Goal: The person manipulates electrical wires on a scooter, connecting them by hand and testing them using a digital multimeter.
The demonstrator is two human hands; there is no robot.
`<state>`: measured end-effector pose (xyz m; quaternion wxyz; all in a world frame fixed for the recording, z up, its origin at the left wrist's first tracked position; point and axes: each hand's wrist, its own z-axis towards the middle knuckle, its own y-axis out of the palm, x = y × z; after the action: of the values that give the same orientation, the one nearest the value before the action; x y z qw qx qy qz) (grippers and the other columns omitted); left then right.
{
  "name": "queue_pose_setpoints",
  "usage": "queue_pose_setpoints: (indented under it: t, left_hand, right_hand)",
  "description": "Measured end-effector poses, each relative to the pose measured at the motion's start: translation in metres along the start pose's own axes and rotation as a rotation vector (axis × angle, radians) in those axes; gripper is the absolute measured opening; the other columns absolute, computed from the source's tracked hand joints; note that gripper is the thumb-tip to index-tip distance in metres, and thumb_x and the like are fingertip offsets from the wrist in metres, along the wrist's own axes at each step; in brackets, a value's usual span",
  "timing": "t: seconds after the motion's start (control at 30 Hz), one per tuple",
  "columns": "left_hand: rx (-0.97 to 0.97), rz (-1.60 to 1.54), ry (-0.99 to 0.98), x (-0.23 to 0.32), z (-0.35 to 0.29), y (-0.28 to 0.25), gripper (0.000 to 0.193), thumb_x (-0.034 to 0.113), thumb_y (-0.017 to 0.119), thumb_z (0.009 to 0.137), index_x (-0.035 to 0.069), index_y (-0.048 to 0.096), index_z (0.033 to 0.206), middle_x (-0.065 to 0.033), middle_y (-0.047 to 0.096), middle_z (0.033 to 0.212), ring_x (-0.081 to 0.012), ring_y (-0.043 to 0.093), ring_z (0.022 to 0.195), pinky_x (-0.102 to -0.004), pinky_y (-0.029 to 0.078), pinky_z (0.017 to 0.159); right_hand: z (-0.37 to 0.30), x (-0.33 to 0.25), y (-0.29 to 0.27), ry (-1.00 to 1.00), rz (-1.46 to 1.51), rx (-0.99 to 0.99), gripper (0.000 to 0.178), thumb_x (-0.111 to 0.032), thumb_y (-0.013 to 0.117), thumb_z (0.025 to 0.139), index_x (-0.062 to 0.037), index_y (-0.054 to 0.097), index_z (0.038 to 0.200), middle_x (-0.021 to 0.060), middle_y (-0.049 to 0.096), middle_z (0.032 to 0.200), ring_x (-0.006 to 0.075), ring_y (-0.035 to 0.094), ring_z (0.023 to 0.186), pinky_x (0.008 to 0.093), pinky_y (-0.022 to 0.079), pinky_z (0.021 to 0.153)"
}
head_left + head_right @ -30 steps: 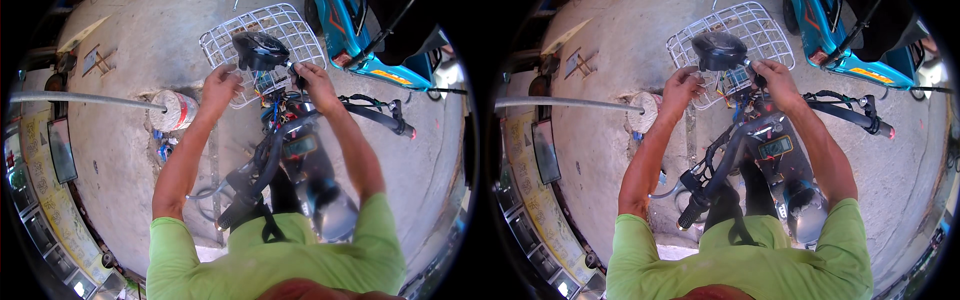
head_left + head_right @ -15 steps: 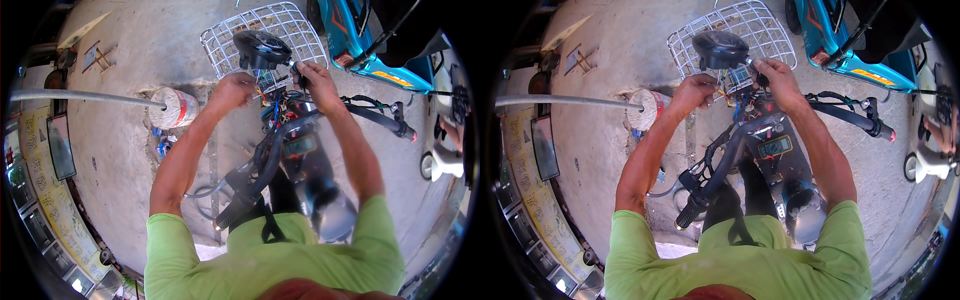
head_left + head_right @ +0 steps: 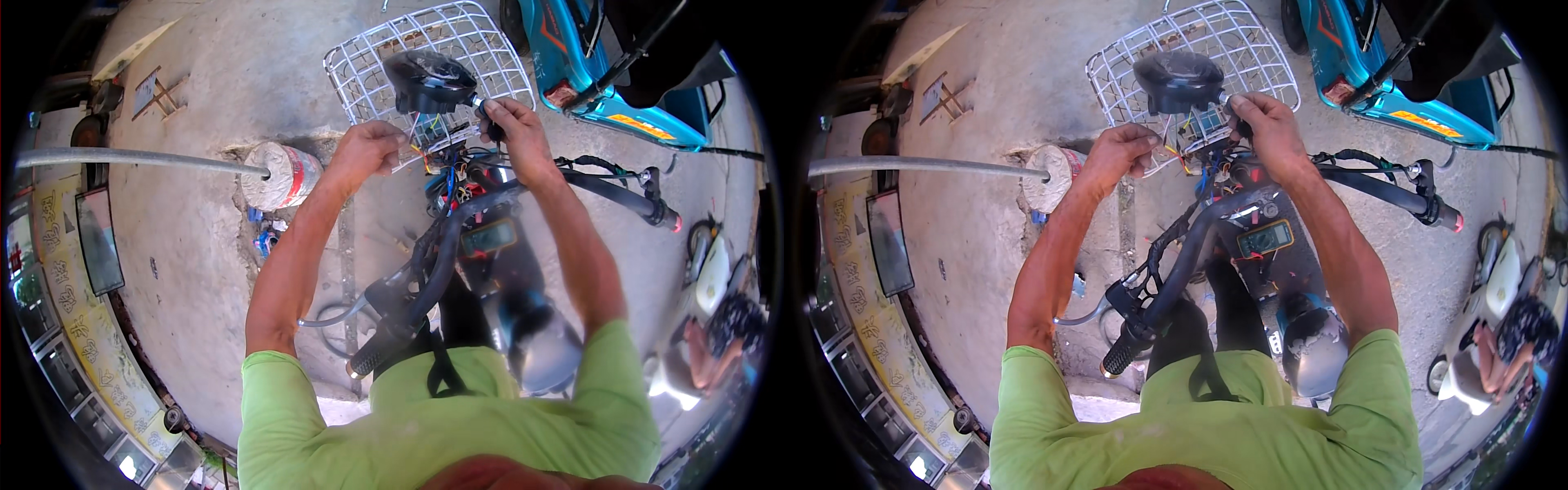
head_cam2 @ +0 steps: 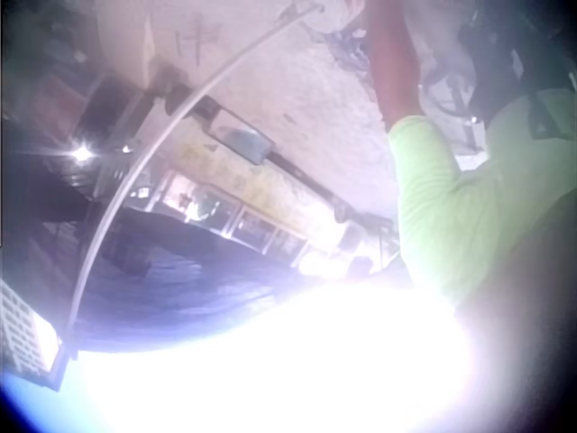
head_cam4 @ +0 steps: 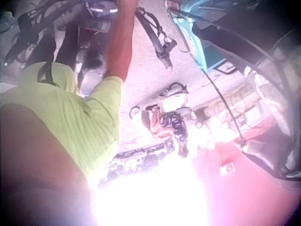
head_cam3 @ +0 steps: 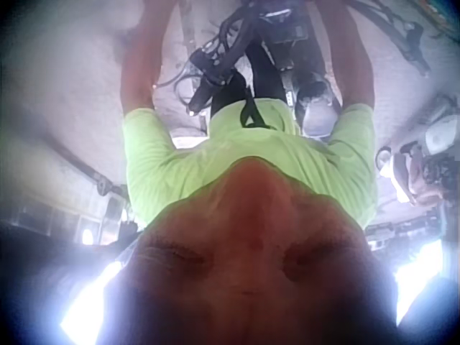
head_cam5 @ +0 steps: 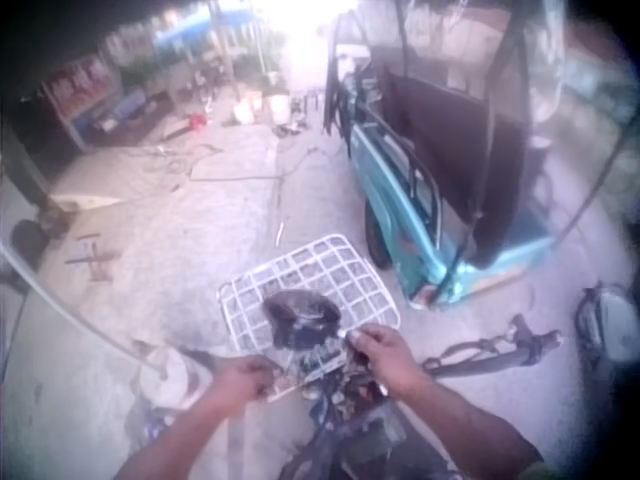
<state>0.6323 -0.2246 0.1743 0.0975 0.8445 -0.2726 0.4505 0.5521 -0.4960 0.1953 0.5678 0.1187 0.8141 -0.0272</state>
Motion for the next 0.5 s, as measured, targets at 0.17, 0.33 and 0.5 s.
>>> queue_pose_setpoints:
  t: [0.17,0.33,0.5]
  left_hand:
    - [0.028,0.036,-0.025,-0.001,-0.006,0.01,0.022,0.023,0.071,0.097,0.002,0.074,0.105,-0.0035,0.067,0.072,-0.0121,0.062,0.057,-0.0262,0.05,0.053]
    - [0.188,0.355,0.038,0.008,-0.013,0.03,0.028,0.029,0.074,0.094,0.001,0.076,0.098,-0.0071,0.07,0.069,-0.0135,0.066,0.056,-0.0289,0.054,0.055]
    - [0.317,0.572,0.226,-0.012,0.001,0.034,0.03,0.029,0.074,0.092,-0.001,0.076,0.095,-0.012,0.073,0.072,-0.0147,0.069,0.057,-0.0325,0.055,0.057]
  right_hand:
    - [0.002,0.003,-0.001,0.003,0.007,0.052,0.027,-0.028,0.062,0.105,-0.0037,0.072,0.101,-0.0007,0.064,0.077,0.0072,0.057,0.069,0.0245,0.039,0.063]
    - [0.0,-0.001,0.001,0.026,-0.023,0.052,0.027,-0.028,0.062,0.105,-0.004,0.072,0.1,-0.0002,0.065,0.076,0.0074,0.057,0.069,0.0245,0.04,0.063]
    - [-0.001,-0.002,0.002,-0.001,0.002,0.038,0.027,-0.028,0.062,0.105,-0.0035,0.071,0.1,-0.0001,0.065,0.076,0.008,0.058,0.069,0.0249,0.041,0.065]
